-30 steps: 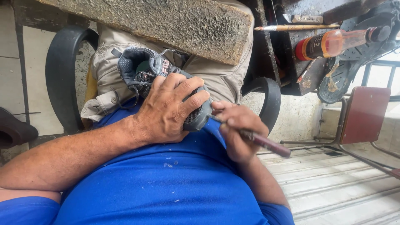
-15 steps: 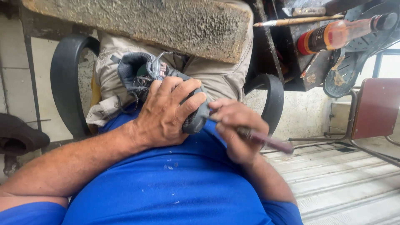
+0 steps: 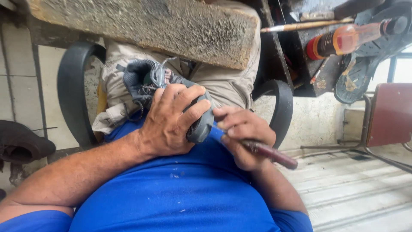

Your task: Scraping the sole of a shoe with a hand tool at a repair bench

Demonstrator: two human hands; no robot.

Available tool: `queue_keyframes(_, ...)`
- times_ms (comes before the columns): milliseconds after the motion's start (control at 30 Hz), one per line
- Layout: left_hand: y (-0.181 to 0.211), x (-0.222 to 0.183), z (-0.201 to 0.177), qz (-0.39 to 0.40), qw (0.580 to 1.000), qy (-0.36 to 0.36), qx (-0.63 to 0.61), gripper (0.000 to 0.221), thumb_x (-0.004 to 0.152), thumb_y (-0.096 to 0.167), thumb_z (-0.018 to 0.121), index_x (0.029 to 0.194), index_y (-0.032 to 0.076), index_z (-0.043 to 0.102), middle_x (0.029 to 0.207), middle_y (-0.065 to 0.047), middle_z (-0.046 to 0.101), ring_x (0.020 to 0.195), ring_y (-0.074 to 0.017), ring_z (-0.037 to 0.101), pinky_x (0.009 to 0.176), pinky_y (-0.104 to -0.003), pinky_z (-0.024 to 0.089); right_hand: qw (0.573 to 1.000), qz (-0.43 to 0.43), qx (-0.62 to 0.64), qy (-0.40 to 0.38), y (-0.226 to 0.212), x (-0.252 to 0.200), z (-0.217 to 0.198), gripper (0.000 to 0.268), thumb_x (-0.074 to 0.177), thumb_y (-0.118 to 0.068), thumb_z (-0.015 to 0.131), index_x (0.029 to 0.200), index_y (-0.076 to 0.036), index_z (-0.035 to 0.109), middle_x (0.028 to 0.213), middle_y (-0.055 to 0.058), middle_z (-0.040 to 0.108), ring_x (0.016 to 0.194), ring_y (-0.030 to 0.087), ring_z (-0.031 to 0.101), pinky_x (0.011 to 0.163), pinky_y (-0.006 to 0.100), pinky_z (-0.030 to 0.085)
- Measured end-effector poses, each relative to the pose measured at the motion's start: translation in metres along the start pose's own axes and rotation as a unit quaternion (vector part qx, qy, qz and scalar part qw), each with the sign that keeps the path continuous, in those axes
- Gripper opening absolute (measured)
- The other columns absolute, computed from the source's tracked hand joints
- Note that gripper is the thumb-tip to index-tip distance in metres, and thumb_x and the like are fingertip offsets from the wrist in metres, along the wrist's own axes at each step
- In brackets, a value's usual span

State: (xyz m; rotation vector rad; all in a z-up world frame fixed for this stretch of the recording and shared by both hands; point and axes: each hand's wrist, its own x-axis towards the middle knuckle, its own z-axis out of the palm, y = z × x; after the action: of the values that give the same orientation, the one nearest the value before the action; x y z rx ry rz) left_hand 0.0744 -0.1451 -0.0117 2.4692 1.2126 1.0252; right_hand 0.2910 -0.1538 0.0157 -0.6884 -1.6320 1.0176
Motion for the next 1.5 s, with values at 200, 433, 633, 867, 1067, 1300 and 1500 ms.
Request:
queue_keyframes(200,0.006,0.029,-0.020,0.000,0.995,0.083,-0.049,0.042,0.093,0.025,0.062,0.127,0.002,0.055,0.131,-0.022,0.060,0.105,-0.0417,0.059,0.098,-0.055,0.047,0.997,-0.058,0.044,0.031,0.014,0.026,0.005,0.008,0.097,-0.011,0.069,0.100,-0.012,0.061,0.097,0.014,0.069,0.102,0.042,0.073,0.098,0.056,0.063)
queue_keyframes(433,-0.011,0.040,-0.012,-0.018,0.984,0.119,-0.134,0.061,0.067,0.018,0.074,0.125,0.002,0.059,0.124,-0.019,0.062,0.113,-0.0448,0.062,0.093,-0.052,0.051,0.986,-0.122,0.113,0.031,0.022,0.061,0.010,0.015,0.085,0.005,0.076,0.095,0.001,0.066,0.085,0.024,0.070,0.097,0.046,0.074,0.088,0.065,0.060)
queue_keyframes(633,-0.019,0.042,-0.013,-0.020,0.982,0.113,-0.153,0.063,0.066,0.013,0.075,0.124,-0.001,0.057,0.120,-0.021,0.062,0.116,-0.0453,0.062,0.099,-0.053,0.049,0.986,-0.122,0.107,0.035,0.030,0.067,0.015,0.015,0.084,0.007,0.077,0.094,0.004,0.067,0.082,0.023,0.070,0.088,0.042,0.074,0.090,0.067,0.057)
queue_keyframes(867,-0.023,0.041,-0.010,-0.026,0.985,0.094,-0.141,0.062,0.066,0.015,0.074,0.125,0.002,0.058,0.120,-0.019,0.062,0.116,-0.0435,0.063,0.098,-0.052,0.050,0.987,-0.130,0.085,0.034,0.031,0.068,0.013,0.014,0.083,0.009,0.078,0.089,0.001,0.068,0.081,0.021,0.069,0.080,0.037,0.073,0.088,0.067,0.058)
queue_keyframes(1067,-0.028,0.041,-0.008,-0.036,0.985,0.077,-0.152,0.065,0.066,0.019,0.075,0.127,0.003,0.058,0.122,-0.019,0.062,0.117,-0.0444,0.063,0.099,-0.053,0.049,0.989,-0.121,0.075,0.035,0.028,0.070,0.015,0.015,0.081,0.008,0.079,0.089,0.002,0.068,0.082,0.021,0.070,0.081,0.036,0.074,0.091,0.067,0.057)
queue_keyframes(1300,-0.021,0.043,-0.005,-0.028,0.991,0.065,-0.114,0.067,0.064,0.017,0.073,0.129,0.007,0.058,0.122,-0.017,0.061,0.109,-0.0428,0.062,0.089,-0.052,0.053,0.992,-0.075,0.086,0.058,0.029,0.066,0.005,0.013,0.086,0.005,0.077,0.094,0.004,0.066,0.084,0.021,0.068,0.086,0.036,0.072,0.087,0.063,0.061)
queue_keyframes(1500,-0.011,0.042,-0.004,-0.028,0.995,0.043,-0.081,0.071,0.059,0.017,0.072,0.129,0.009,0.060,0.121,-0.014,0.060,0.105,-0.0399,0.061,0.080,-0.050,0.053,0.996,-0.018,0.064,0.056,0.016,0.056,-0.010,0.013,0.086,0.008,0.076,0.092,0.007,0.065,0.082,0.023,0.066,0.081,0.035,0.072,0.086,0.065,0.060)
